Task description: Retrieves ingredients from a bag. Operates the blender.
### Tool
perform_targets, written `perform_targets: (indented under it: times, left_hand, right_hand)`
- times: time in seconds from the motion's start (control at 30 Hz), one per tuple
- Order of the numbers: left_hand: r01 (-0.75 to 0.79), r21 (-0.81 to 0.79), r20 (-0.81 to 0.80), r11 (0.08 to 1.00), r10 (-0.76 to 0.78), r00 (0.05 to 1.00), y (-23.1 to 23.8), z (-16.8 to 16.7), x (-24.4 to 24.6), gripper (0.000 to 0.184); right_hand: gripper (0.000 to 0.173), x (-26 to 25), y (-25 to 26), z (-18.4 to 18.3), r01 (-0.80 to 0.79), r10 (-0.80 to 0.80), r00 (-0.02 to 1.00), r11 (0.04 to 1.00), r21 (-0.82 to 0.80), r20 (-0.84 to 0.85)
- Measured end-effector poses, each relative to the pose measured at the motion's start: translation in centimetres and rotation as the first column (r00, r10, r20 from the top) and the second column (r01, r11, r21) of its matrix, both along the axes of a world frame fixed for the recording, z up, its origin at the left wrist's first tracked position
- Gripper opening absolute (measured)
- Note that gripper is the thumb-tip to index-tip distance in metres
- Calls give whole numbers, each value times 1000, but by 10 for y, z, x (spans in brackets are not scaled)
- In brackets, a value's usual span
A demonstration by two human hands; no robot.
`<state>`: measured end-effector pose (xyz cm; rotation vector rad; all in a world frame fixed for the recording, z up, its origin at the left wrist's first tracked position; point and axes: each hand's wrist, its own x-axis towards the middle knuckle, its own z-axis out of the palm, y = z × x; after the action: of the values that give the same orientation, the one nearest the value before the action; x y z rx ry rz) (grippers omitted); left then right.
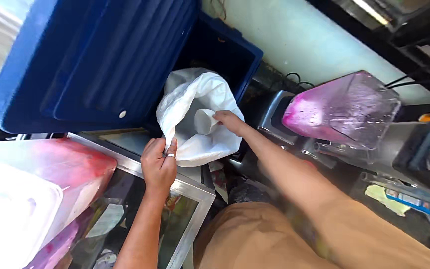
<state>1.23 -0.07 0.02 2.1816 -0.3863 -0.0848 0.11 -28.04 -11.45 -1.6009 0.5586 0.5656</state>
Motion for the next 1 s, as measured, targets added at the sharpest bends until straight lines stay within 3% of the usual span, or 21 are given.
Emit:
perform_targets:
  times: [0.2,0.33,0.4,0.47,0.53,0.6,0.67,0.73,0.8,0.87,0.93,1.0]
  left_hand:
    - [2,41,21,999,-3,1000,-1,1,-1,35]
    - [6,39,10,999,-6,1000,0,2,-2,34]
    - [29,22,5,999,-29,1000,2,4,-3,34]
    - [60,17,-6,998,-60,998,-1,8,-1,35]
    - [67,30,-24,997,-66,998,-5,11,-1,37]
    - [53,47,-26,998,-51,998,-7,12,-1,38]
    - [47,71,-26,996,-46,999,-9,15,-1,38]
    - [55,109,-34,992,-52,998,-11,19,-2,37]
    - [53,128,-39,990,-48,998,-11,20,-2,32]
    - [39,116,-60,992,-32,998,-11,23,-3,28]
    - [20,95,-93,995,-11,996,-13,25,-3,36]
    - [3,82,-104,997,5,995,-13,24,-3,40]
  right_hand:
    - [41,-22,-7,13,210,-218,976,961,182,22]
    - [42,-49,-8,33,366,-397,917,861,354,19]
    - [45,-78,-11,74,417,-491,867,806,420,83]
    - [44,-114,-26,140,426,-549,803,801,422,231]
    - [40,-156,-47,218,488,-528,726,847,212,441]
    - [35,-191,-69,282,584,-365,693,790,-186,622]
    - [25,-207,-89,314,598,-107,744,547,-585,660]
    - [25,-208,-105,309,489,86,847,262,-832,524]
    - [27,-203,-118,282,256,186,944,108,-961,272]
    - [27,-198,-123,259,102,234,967,27,-994,105]
    - [27,-192,-113,268,140,215,967,14,-990,140]
    - [26,-182,-82,290,243,211,944,75,-967,254]
